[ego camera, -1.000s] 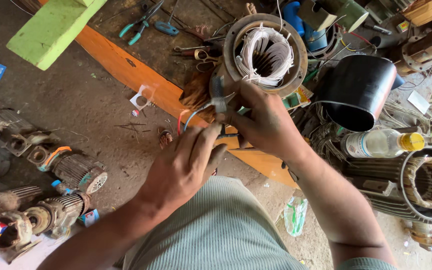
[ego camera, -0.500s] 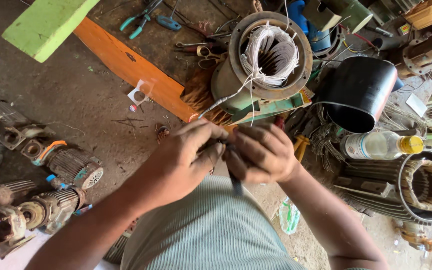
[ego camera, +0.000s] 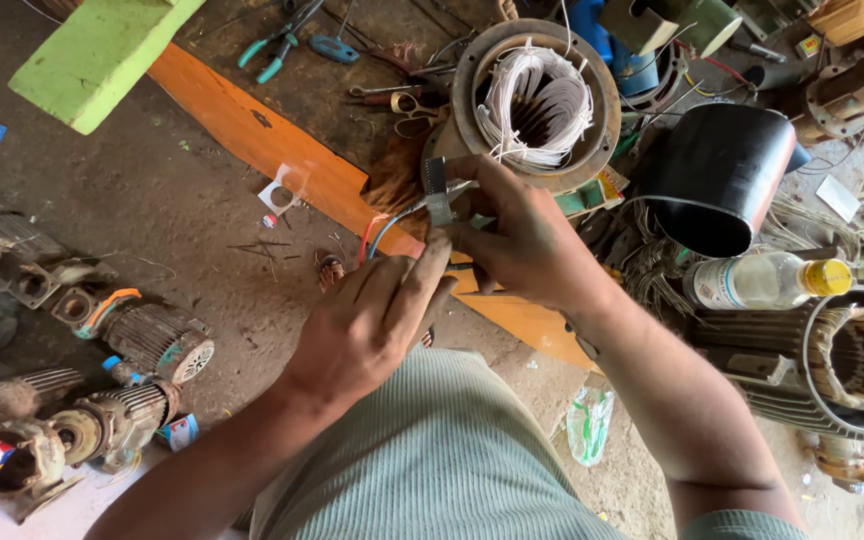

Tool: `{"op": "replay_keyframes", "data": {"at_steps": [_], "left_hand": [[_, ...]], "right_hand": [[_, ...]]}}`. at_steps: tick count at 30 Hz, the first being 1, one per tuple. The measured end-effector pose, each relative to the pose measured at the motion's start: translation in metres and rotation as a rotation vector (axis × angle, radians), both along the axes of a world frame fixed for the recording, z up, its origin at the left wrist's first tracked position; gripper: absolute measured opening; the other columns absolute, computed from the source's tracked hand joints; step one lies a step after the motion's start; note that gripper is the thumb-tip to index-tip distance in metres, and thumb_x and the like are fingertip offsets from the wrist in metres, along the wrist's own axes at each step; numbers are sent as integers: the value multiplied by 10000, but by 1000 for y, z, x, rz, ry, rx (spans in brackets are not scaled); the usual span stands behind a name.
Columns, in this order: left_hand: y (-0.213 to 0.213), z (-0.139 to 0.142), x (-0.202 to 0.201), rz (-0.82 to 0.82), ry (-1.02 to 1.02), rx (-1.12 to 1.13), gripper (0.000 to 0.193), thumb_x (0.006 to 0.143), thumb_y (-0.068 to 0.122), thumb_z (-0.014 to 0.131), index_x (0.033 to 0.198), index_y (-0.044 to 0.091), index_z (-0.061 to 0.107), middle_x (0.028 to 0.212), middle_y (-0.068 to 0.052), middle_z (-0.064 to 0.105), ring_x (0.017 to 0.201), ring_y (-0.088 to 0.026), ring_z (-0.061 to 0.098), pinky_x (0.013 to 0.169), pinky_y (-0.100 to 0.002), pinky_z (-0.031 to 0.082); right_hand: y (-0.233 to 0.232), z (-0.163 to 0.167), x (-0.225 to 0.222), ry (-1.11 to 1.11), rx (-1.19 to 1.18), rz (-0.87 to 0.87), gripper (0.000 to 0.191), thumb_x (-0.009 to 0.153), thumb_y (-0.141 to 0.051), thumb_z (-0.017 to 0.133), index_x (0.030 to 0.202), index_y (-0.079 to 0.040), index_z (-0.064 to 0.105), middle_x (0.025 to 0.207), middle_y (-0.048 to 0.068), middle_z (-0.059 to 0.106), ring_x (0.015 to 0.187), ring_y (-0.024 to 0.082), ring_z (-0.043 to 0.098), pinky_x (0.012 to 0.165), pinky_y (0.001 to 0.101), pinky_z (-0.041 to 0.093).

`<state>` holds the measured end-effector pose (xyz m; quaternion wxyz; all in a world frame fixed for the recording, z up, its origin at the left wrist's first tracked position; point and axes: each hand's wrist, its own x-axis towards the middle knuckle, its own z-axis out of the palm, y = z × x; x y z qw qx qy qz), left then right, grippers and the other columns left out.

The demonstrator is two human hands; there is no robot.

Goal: The person winds white enameled wire into the slots of an electric motor stator mounted on a workbench, pulling and guiding the wire by hand and using a small strip to work the wire ends. They then use pliers to grip and cut or strip the wire ends.

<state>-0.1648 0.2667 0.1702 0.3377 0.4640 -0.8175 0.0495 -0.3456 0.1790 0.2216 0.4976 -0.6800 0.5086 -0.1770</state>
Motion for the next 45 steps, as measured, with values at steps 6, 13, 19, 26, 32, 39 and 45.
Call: {"op": "replay_keyframes", "data": {"at_steps": [6,13,19,26,32,39,45], "left_hand": [[-4,12,0,-49,410,366,170,963,159,707,1074,33,680,914,-95,699,757,-204,701,664,-330,561],[-12,28,18,-227,660,1013,168,969,159,631,1088,42,652,873,-116,735,788,-241,734,722,-345,574],[4,28,3,-139,474,455,200,960,45,629,1146,-8,581,1043,-171,640,970,-339,680,833,-406,553],[10,10,-4,-101,332,373,188,961,3,625,1135,-24,561,1060,-183,597,983,-326,675,882,-391,559],[-1,-3,-1,-45,85,13,230,984,105,688,1164,-31,644,980,-143,629,872,-272,670,776,-370,571],[-6,9,-2,-61,403,421,183,974,168,693,1072,15,673,893,-119,672,758,-228,700,655,-340,560],[-14,25,17,-186,673,1226,196,971,219,636,1031,37,674,827,-145,731,739,-296,694,665,-397,573]], "right_hand": [[37,-17,-25,-305,-405,110,505,1019,17,604,1480,-22,401,1295,129,601,1001,177,695,814,303,596],[24,-54,-35,-64,-1437,425,335,952,-98,745,1229,-103,558,1297,211,578,993,331,697,777,394,593],[25,-46,-33,89,-1740,513,211,932,-152,726,1110,-169,615,1157,31,705,928,247,802,568,263,467],[11,-10,-20,-104,-372,126,348,953,-24,704,1280,-8,584,988,31,727,773,79,756,614,243,635],[-12,4,-3,-114,17,111,478,912,-76,745,1349,-4,566,884,71,716,643,111,689,517,276,579],[28,-7,-23,-191,-488,139,450,1019,16,605,1439,3,444,1248,140,677,1016,177,752,820,280,635],[28,-51,-32,-61,-1160,351,426,878,-8,735,1258,-53,546,1311,179,610,1136,369,685,911,416,604]]}}
